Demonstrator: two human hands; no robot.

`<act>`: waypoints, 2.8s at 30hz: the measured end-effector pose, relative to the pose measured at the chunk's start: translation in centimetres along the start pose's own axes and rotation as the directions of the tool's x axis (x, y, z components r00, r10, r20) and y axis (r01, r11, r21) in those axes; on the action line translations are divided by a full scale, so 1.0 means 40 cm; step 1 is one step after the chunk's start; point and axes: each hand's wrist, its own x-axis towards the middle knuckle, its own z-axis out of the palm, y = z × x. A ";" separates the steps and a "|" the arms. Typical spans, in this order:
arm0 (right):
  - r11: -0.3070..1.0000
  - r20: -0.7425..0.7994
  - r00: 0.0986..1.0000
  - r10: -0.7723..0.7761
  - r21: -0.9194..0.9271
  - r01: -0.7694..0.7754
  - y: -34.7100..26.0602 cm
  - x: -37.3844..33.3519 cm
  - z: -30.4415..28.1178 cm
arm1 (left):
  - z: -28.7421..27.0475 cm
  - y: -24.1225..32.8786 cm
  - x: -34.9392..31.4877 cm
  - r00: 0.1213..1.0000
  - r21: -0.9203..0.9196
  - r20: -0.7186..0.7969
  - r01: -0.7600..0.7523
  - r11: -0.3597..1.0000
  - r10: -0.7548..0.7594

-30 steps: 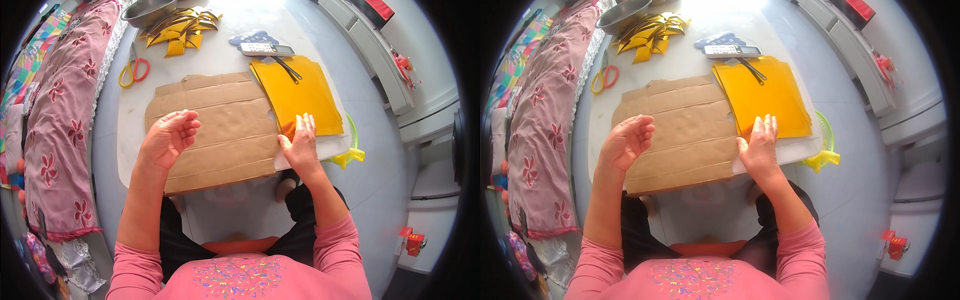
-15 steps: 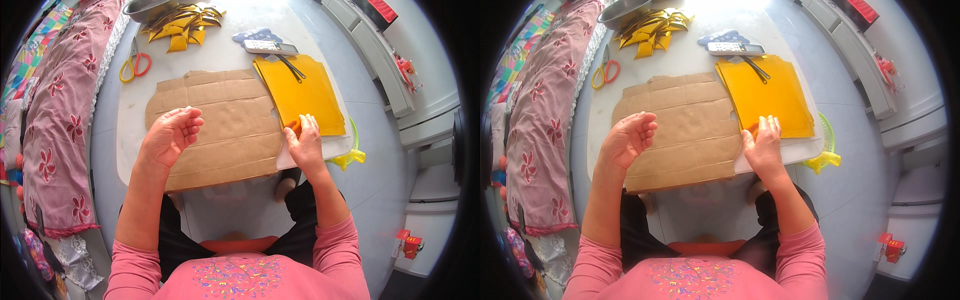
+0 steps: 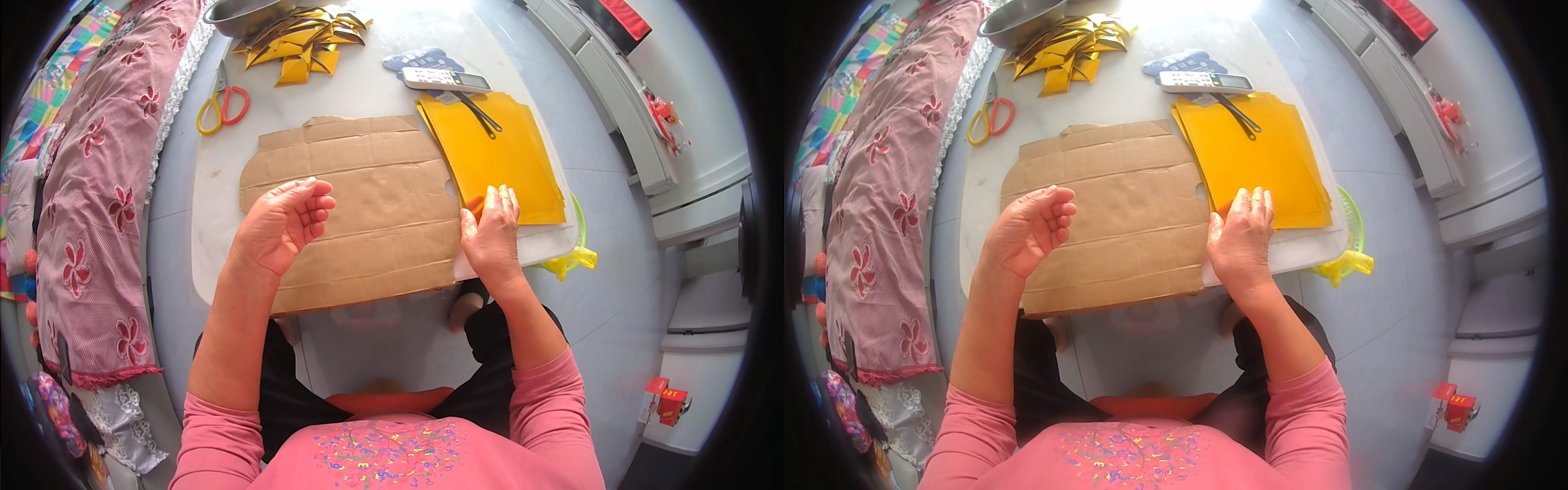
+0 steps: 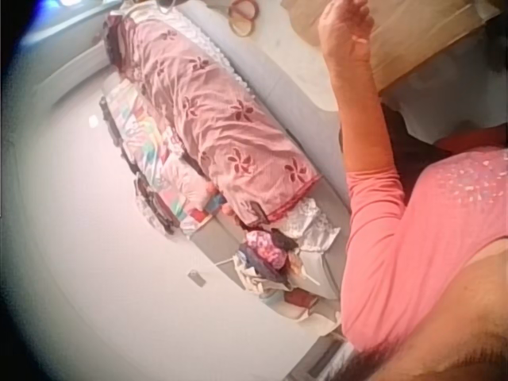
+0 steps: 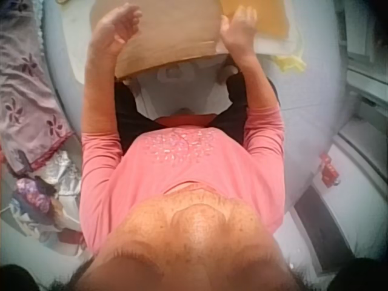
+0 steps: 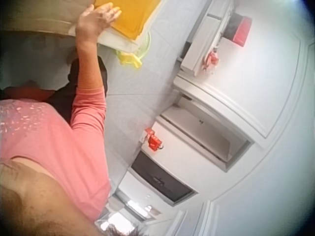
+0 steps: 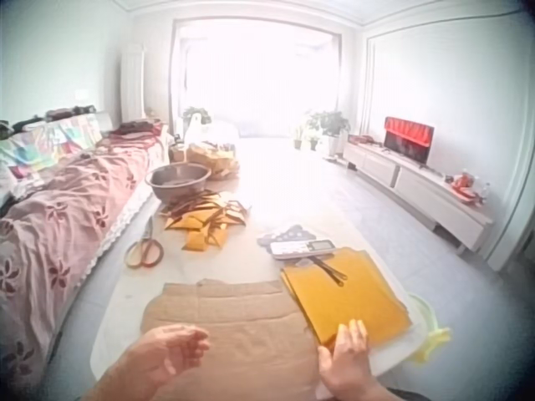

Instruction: The person folds a yellow sheet of paper into a triangular packet by hand, pressing creases and tucking flaps to form a small pouch. They place the finished packet aside and repeat the process with another sheet.

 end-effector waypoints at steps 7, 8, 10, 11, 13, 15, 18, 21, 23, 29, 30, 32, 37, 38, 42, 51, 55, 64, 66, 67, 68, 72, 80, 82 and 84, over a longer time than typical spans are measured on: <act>1.000 -0.007 1.000 0.002 -0.017 -0.002 0.007 0.003 0.008 | -0.002 0.004 -0.007 1.000 0.001 -0.012 0.000 1.000 0.000; 1.000 -0.006 1.000 0.003 -0.017 -0.003 0.007 0.005 0.009 | -0.002 0.004 -0.008 1.000 0.002 -0.014 0.001 1.000 -0.001; 1.000 -0.026 1.000 -0.001 -0.001 0.001 0.007 0.006 0.006 | -0.001 0.005 -0.009 1.000 0.003 -0.015 0.002 1.000 -0.001; 1.000 -0.036 0.999 -0.003 0.006 0.003 0.005 0.006 0.004 | -0.002 0.005 -0.010 1.000 0.003 -0.016 0.002 1.000 -0.002; 0.999 -0.038 0.999 -0.009 0.042 0.011 -0.004 0.010 -0.010 | -0.008 0.004 -0.006 1.000 0.001 -0.014 0.007 1.000 -0.007; 0.997 -0.043 0.999 -0.017 0.075 0.020 -0.010 0.013 -0.023 | -0.009 0.003 -0.005 1.000 0.000 -0.018 0.010 1.000 -0.010; 0.993 -0.078 0.997 -0.025 0.110 0.034 -0.002 0.015 -0.028 | -0.002 0.005 -0.007 1.000 0.001 -0.028 0.012 1.000 -0.012; 0.994 -0.133 0.990 -0.041 0.095 0.054 0.025 0.019 -0.015 | 0.000 0.005 -0.007 0.999 0.000 -0.031 0.011 1.000 -0.011; 0.996 -0.136 0.989 -0.065 0.053 0.073 0.034 0.021 -0.021 | -0.001 0.006 -0.009 0.999 -0.005 -0.032 0.011 1.000 -0.011; 0.993 -0.132 0.991 -0.001 0.120 0.017 0.070 0.039 -0.063 | -0.005 0.004 -0.002 1.000 0.001 -0.027 0.011 1.000 -0.011; 0.992 -0.169 0.986 0.014 0.122 0.007 0.070 0.044 -0.076 | -0.007 0.004 -0.003 1.000 0.000 -0.024 0.008 1.000 -0.008; 0.992 -0.242 0.969 0.045 0.128 -0.014 0.064 0.055 -0.107 | -0.009 0.004 -0.003 1.000 -0.002 -0.017 0.004 1.000 -0.004; 0.986 -0.207 0.976 0.067 0.163 -0.033 0.055 0.063 -0.126 | -0.008 0.003 -0.008 0.999 0.013 -0.039 0.002 1.000 -0.001; 0.990 -0.164 0.985 0.051 0.138 -0.028 0.061 0.064 -0.118 | -0.007 0.005 -0.007 0.999 0.018 -0.034 0.002 1.000 -0.002; 0.999 -0.069 0.997 0.022 -0.023 -0.023 0.079 0.060 -0.087 | -0.014 0.004 -0.001 1.000 -0.012 -0.011 0.014 1.000 -0.015; 0.988 -0.280 0.951 -0.135 -0.107 0.108 0.071 0.056 -0.085 | -0.020 0.006 -0.002 1.000 -0.039 0.004 0.012 0.999 -0.011; 0.976 -0.410 0.891 -0.195 0.006 0.217 0.055 0.058 -0.084 | -0.018 0.008 -0.005 1.000 -0.032 -0.009 0.017 0.999 -0.017; 0.868 -0.370 0.802 -0.468 -0.024 0.496 -0.026 -0.012 -0.091 | -0.001 0.003 -0.006 0.977 0.221 -0.042 -0.195 0.955 0.209; 0.832 -0.310 0.786 -0.535 -0.032 0.553 -0.063 -0.042 -0.084 | 0.010 0.003 -0.021 0.940 0.374 -0.012 -0.313 0.873 0.342; 0.814 -0.277 0.776 -0.566 -0.036 0.580 -0.079 -0.056 -0.080 | 0.023 0.001 -0.031 0.913 0.456 0.028 -0.374 0.807 0.407; 0.786 -0.268 0.750 -0.604 -0.043 0.617 -0.089 -0.068 -0.074 | 0.035 -0.004 -0.039 0.882 0.528 0.077 -0.431 0.731 0.465; 0.664 -0.203 0.649 -0.733 -0.006 0.748 -0.115 -0.093 -0.047 | 0.064 -0.034 -0.058 0.587 0.850 0.464 -0.506 -0.146 0.663; 0.511 -0.192 0.547 -0.815 0.207 0.834 -0.107 -0.085 -0.056 | 0.008 -0.034 -0.049 0.606 0.804 0.587 -0.359 -0.474 0.537; 0.516 -0.208 0.559 -0.803 0.227 0.826 -0.099 -0.078 -0.051 | -0.021 -0.028 -0.049 0.591 0.802 0.596 -0.407 -0.438 0.543; 0.545 -0.199 0.589 -0.783 0.236 0.805 -0.088 -0.072 -0.047 | -0.023 -0.025 -0.054 0.565 0.782 0.622 -0.406 -0.473 0.542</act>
